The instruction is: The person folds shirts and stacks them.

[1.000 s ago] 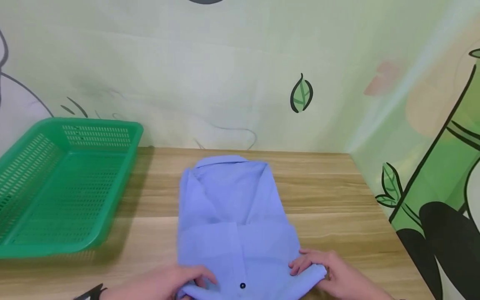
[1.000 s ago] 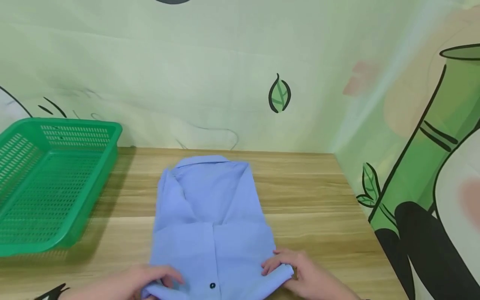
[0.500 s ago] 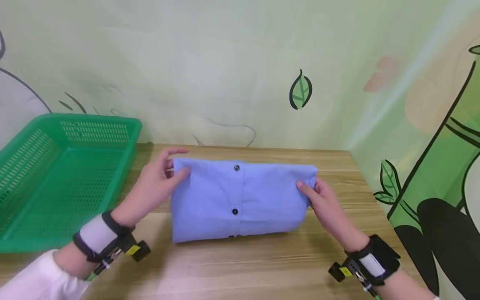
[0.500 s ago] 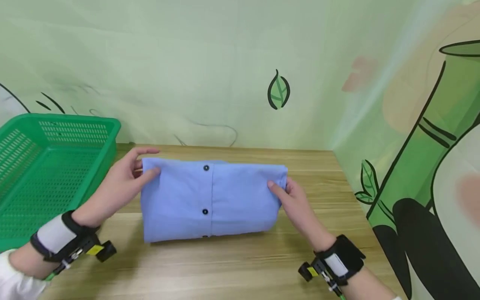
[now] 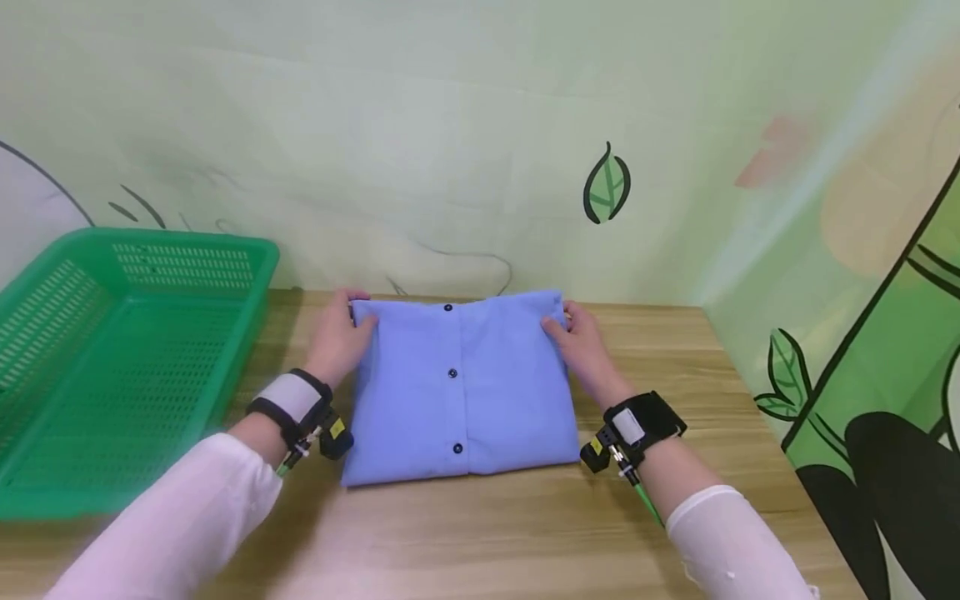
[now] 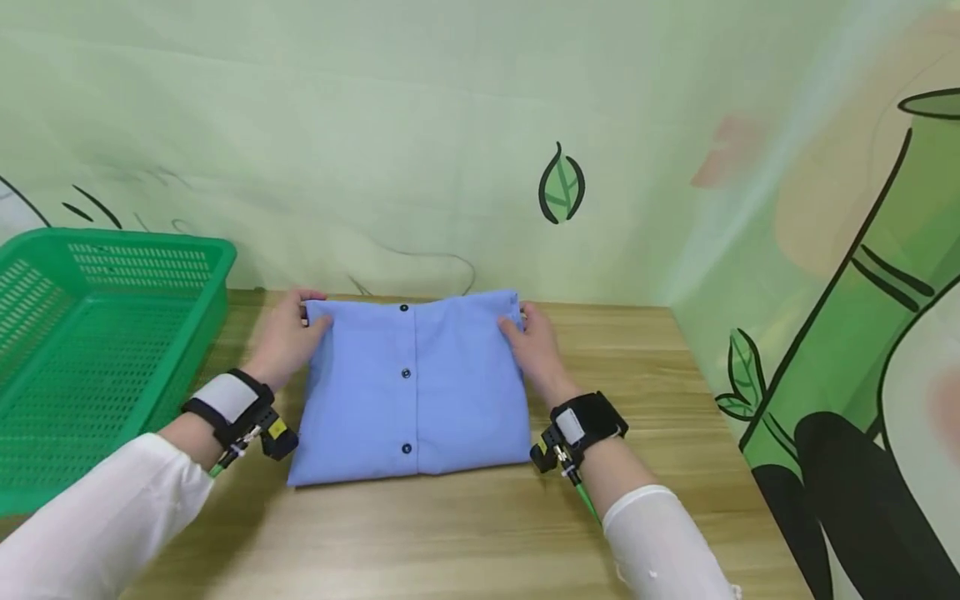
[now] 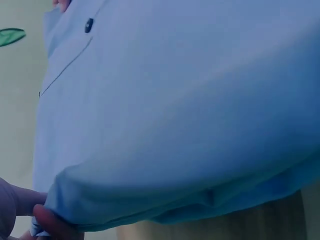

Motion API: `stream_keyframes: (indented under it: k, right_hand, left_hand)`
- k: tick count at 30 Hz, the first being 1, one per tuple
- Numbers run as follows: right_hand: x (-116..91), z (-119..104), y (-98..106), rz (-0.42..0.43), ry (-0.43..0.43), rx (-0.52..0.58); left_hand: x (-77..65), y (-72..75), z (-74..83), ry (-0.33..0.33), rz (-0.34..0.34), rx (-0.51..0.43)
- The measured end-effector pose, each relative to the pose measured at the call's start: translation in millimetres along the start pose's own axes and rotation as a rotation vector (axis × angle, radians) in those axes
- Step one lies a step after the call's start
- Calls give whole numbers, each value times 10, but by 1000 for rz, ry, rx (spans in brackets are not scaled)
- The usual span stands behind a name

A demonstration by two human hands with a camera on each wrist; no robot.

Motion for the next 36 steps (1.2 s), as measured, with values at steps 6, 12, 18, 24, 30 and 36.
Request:
stream_keyframes:
  k: [6,12,18,24,30,36]
  right_hand:
    - [110,93,-87,-18,13,-122]
    - [48,5,-115,0,248,-460]
    - [-339,-360,-253,42,671,-708]
    - [-1093,-643,-793,-195,976,-748]
    - [-1605,-644,-1267,-386,1051,-959]
    - [-1631,-464,-1439,-420,955,-1079]
  left_hand:
    - [75,-90,-132,43,41,16]
    - [41,-42,-119,8,101,36]
    - [-116,-1,71,-201,85,118]
    - [-585,-18,280,-573,-67,311]
    - [-1265,-61,156,-881,-244,576]
    - [-1491,-238,-102,-925,-293,754]
Point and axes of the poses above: each hand's wrist, its own x-axis towards the middle knuckle, its own y-axis out of the back of the hand, z = x × y, the point moved 7 cm from there along x, towards the middle knuckle, and after that the axes turned 8 degrees about z, right-handed, at the moved point
